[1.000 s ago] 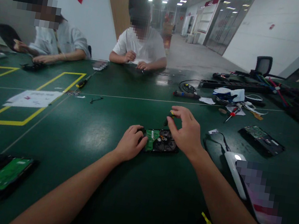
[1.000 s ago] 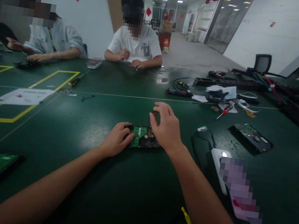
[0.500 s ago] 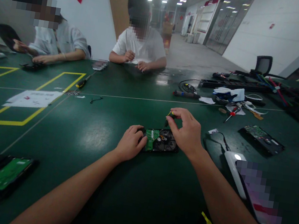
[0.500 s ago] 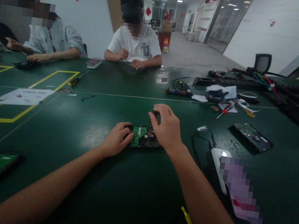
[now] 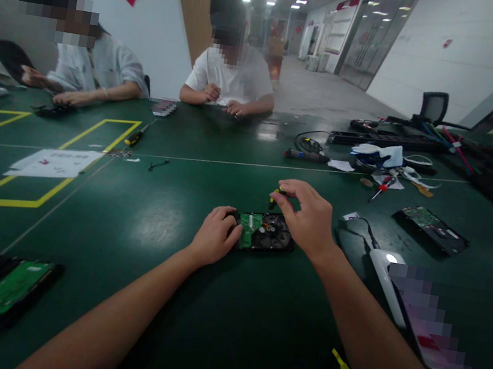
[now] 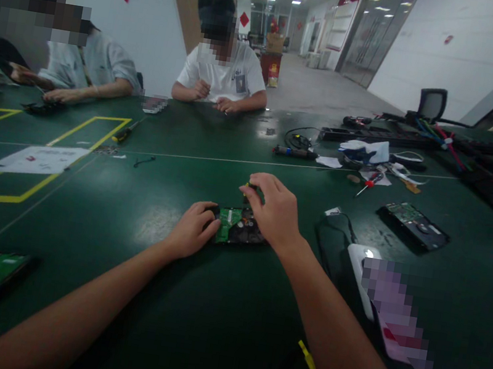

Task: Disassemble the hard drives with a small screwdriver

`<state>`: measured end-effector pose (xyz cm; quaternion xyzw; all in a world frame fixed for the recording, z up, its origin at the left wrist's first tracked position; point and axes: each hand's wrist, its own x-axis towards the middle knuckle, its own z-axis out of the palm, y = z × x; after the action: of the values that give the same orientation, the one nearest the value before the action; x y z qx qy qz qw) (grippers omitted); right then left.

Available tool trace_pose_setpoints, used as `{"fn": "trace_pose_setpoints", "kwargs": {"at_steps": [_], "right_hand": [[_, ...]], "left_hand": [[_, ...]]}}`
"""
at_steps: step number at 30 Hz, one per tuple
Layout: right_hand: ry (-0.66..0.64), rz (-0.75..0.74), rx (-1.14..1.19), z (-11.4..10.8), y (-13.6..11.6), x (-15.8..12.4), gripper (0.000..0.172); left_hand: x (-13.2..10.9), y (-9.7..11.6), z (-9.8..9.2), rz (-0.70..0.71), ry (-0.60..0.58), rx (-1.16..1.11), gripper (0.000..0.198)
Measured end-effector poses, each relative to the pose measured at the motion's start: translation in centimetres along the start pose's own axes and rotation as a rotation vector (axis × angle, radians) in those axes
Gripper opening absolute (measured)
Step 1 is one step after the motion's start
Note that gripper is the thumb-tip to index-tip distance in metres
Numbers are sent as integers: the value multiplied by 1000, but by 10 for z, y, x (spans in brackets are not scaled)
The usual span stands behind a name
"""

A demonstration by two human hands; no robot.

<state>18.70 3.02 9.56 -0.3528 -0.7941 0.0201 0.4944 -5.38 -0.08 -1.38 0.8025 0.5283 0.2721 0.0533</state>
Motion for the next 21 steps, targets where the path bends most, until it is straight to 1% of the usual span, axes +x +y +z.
{"fn": "trace_pose_setpoints", "kwargs": {"at_steps": [3, 5, 10, 14, 17, 21], "right_hand": [[-42, -26, -28, -1, -1, 0, 12], [-46, -37, -61, 0, -1, 0, 16], [18, 6, -39, 3, 1, -2, 14], [-23, 4, -28, 2, 1, -2, 13], [-54, -4, -60, 1, 0, -2, 17], [-21, 12, -62, 1, 1, -1, 16]], "left_hand": [[0, 0, 0, -1, 1, -11, 26], [0, 0, 0, -4, 1, -10, 27], [0, 2, -2, -4, -6, 2, 28], [0, 3, -3, 0, 5, 1, 27], [0, 3, -3, 1, 5, -6, 27], [0, 2, -3, 3, 2, -13, 27]]}}
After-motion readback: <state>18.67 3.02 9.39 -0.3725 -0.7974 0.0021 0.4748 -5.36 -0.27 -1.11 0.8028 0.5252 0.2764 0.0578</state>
